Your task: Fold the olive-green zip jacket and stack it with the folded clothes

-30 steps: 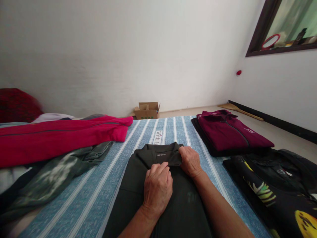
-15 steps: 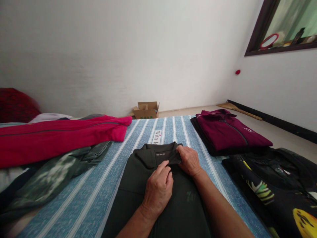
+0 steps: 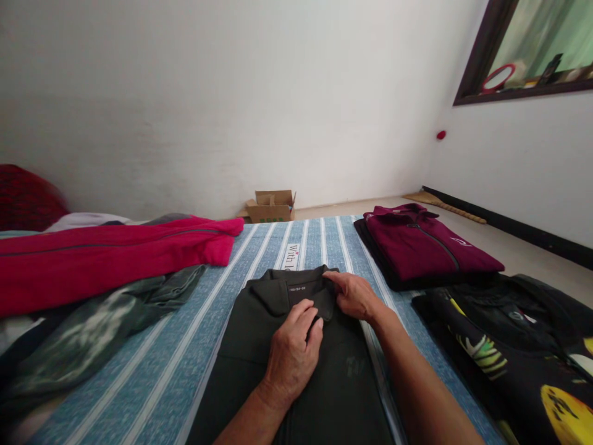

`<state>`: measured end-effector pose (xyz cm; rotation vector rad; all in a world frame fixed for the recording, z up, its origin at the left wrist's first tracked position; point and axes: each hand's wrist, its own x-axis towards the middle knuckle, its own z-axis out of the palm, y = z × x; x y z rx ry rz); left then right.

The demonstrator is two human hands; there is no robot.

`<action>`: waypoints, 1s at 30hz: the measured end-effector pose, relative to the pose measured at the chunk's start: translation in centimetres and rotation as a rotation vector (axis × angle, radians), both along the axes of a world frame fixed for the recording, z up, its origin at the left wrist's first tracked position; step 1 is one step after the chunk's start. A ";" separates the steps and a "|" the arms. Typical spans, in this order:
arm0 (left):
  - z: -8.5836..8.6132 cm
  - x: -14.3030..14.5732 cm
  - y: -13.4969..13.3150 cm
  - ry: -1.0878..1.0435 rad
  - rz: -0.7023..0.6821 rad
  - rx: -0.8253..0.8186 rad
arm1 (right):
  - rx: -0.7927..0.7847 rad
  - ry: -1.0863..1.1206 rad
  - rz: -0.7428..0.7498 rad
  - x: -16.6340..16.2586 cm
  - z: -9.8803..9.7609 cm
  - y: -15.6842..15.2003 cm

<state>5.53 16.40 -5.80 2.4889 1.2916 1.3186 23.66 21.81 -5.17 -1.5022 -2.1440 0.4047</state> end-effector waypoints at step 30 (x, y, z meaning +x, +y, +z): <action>0.6 0.1 -0.6 0.252 0.207 -0.128 | -0.136 -0.445 -0.157 -1.9 3.5 3.7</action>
